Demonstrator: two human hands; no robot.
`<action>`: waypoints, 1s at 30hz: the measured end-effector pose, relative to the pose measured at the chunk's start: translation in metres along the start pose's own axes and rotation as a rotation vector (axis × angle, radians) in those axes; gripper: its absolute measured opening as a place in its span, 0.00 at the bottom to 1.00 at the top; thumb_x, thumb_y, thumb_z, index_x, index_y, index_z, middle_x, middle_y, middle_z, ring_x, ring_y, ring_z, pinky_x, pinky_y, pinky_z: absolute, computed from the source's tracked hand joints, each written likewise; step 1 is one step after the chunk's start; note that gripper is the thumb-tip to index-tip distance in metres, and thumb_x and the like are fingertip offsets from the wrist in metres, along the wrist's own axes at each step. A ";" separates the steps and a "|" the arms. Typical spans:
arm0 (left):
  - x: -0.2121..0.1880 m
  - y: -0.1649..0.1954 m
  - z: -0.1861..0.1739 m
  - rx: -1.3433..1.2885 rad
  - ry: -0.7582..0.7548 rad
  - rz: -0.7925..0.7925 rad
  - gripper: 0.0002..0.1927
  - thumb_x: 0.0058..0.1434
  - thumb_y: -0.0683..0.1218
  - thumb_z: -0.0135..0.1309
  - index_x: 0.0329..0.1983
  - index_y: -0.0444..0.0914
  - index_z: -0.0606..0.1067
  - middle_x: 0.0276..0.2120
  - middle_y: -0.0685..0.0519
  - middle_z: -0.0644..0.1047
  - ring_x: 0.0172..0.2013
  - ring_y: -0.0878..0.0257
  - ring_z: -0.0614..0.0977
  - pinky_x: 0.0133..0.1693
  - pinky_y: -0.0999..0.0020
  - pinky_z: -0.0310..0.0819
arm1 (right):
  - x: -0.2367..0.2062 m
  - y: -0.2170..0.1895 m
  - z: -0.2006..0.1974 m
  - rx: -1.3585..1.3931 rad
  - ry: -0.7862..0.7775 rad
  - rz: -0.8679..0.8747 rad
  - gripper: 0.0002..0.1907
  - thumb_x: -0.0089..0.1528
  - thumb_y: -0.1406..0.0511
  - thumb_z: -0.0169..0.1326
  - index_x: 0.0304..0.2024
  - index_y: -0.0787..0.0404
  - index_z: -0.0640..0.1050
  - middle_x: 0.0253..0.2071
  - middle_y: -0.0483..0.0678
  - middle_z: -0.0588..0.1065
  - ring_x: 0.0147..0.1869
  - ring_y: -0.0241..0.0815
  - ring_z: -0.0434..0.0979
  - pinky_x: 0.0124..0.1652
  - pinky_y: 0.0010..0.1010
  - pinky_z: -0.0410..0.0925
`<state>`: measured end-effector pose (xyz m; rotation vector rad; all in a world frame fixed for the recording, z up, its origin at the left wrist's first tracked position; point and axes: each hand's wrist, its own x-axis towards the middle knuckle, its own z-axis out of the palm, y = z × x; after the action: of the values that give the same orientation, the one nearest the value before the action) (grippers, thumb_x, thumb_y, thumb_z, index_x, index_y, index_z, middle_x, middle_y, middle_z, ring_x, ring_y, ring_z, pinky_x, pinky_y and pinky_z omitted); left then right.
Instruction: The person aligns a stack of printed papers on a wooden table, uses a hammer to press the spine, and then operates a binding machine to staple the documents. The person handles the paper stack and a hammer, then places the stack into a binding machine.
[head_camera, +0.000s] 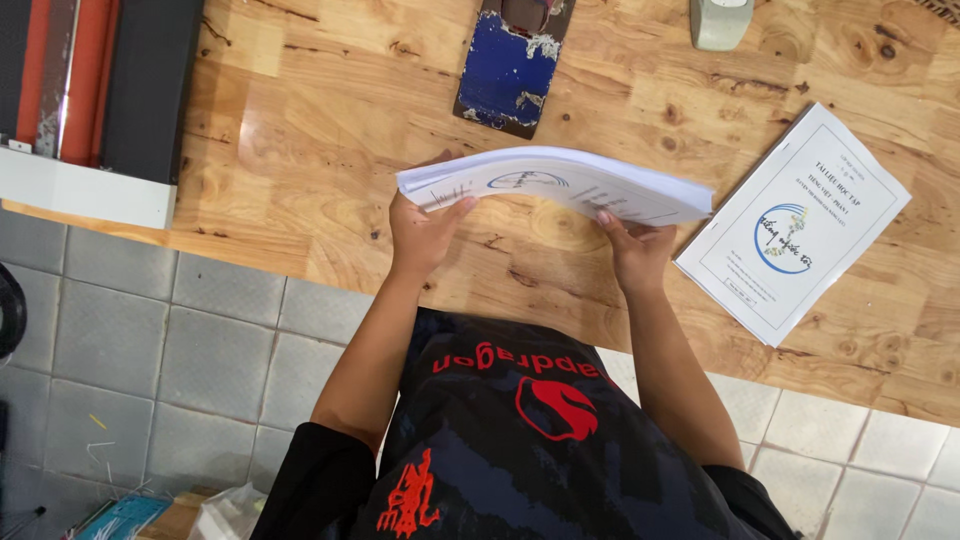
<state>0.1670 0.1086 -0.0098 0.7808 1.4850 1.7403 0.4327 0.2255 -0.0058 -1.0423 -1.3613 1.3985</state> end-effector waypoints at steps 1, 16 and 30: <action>0.000 -0.001 0.001 0.018 -0.017 -0.028 0.14 0.64 0.34 0.64 0.51 0.29 0.78 0.46 0.47 0.83 0.47 0.63 0.83 0.51 0.68 0.79 | 0.000 0.001 0.001 0.002 0.030 0.031 0.18 0.62 0.76 0.63 0.53 0.68 0.74 0.49 0.50 0.78 0.52 0.38 0.79 0.54 0.31 0.73; -0.001 0.000 -0.006 0.020 0.012 0.019 0.14 0.65 0.36 0.63 0.52 0.29 0.77 0.47 0.48 0.83 0.49 0.62 0.84 0.53 0.69 0.80 | 0.001 -0.010 0.019 -0.099 -0.005 0.006 0.17 0.62 0.77 0.63 0.52 0.69 0.76 0.49 0.52 0.80 0.54 0.41 0.80 0.56 0.33 0.74; 0.009 -0.027 -0.019 0.051 -0.073 -0.114 0.10 0.60 0.37 0.66 0.44 0.30 0.81 0.41 0.49 0.84 0.41 0.66 0.84 0.46 0.71 0.79 | -0.010 -0.093 -0.024 -0.495 0.009 -0.442 0.44 0.65 0.61 0.64 0.76 0.60 0.55 0.74 0.54 0.60 0.79 0.51 0.59 0.76 0.42 0.52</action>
<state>0.1497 0.1075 -0.0400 0.7625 1.5006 1.5787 0.4629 0.2208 0.0865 -0.9666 -1.8498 0.7474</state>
